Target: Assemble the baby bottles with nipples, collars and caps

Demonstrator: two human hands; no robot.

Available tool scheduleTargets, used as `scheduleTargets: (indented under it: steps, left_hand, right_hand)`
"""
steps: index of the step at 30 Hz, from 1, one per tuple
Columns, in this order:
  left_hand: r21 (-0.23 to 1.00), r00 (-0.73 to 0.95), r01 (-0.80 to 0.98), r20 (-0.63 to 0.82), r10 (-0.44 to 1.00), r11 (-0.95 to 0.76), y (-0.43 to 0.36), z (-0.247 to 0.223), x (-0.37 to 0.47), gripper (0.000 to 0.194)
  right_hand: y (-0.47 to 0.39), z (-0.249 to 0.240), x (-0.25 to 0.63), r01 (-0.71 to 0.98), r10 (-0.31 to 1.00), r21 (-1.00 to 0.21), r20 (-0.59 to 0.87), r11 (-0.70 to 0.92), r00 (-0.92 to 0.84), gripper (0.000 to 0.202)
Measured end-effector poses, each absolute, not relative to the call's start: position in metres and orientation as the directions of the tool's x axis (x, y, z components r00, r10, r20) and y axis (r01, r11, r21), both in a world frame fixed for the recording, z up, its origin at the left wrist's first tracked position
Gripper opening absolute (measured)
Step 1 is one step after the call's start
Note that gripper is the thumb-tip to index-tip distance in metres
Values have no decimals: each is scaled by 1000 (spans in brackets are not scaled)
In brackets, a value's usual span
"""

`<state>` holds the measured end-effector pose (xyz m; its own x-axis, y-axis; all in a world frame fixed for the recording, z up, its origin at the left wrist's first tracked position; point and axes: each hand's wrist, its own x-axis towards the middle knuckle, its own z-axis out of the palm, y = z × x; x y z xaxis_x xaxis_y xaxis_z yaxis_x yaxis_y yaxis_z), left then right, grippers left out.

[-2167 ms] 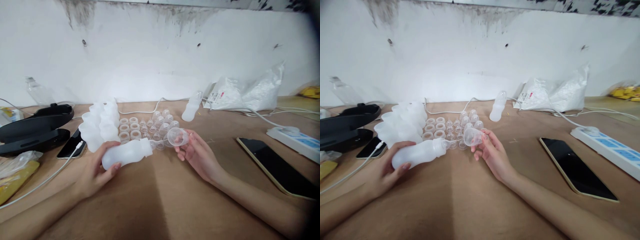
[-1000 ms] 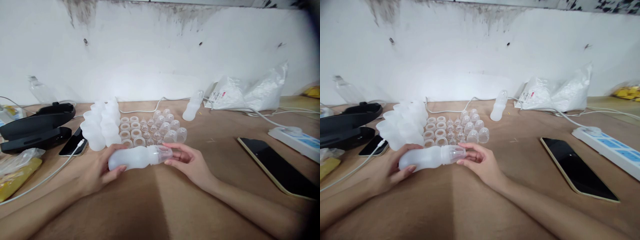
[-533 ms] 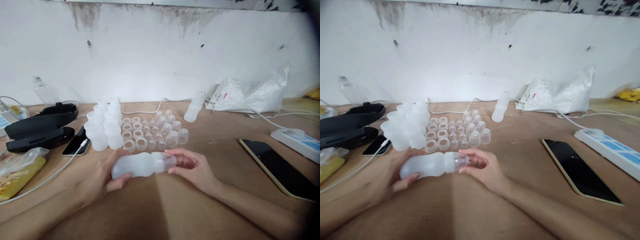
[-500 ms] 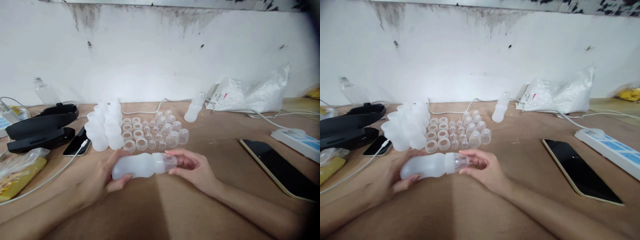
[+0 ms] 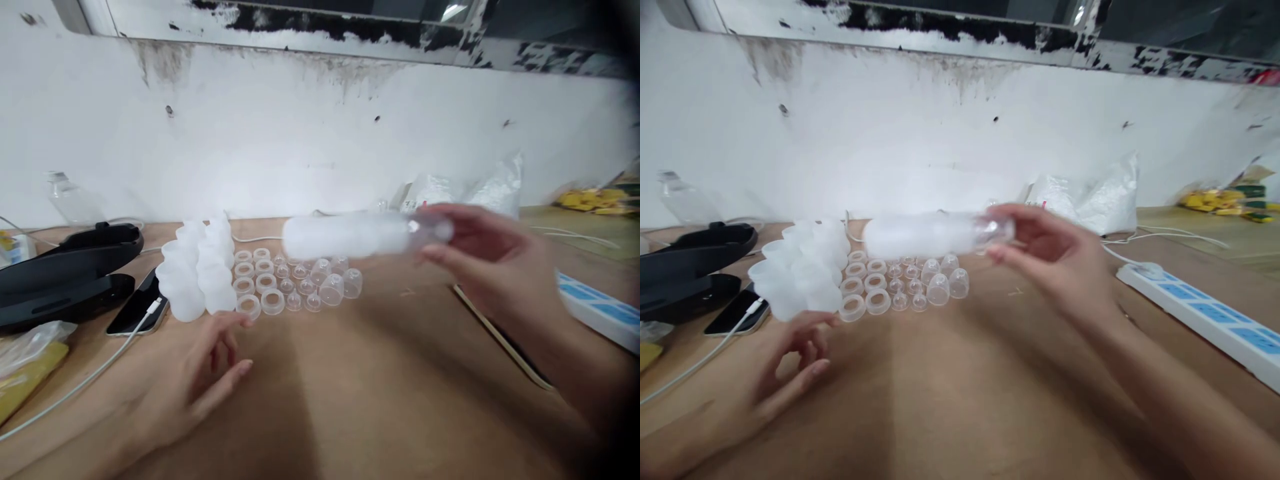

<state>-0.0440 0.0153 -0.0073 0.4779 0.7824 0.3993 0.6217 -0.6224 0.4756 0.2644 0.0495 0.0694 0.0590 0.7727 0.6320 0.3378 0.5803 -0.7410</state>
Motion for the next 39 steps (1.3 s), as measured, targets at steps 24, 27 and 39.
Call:
scheduleTargets:
  steps: [24,27,39]
  left_hand:
    - [203,764,445,422,488,-872,17,-23,-42,21]
    - [202,766,448,416,490,-871,18,-23,-41,21]
    - [141,752,503,415,512,-853,19,-18,-42,23]
  right_hand:
    - [148,68,322,954,888,-291,416,-77,199,45]
    - [149,66,323,951,891,-301,410,-72,197,45]
    - [127,60,299,937,799,-344,580,60,161,63]
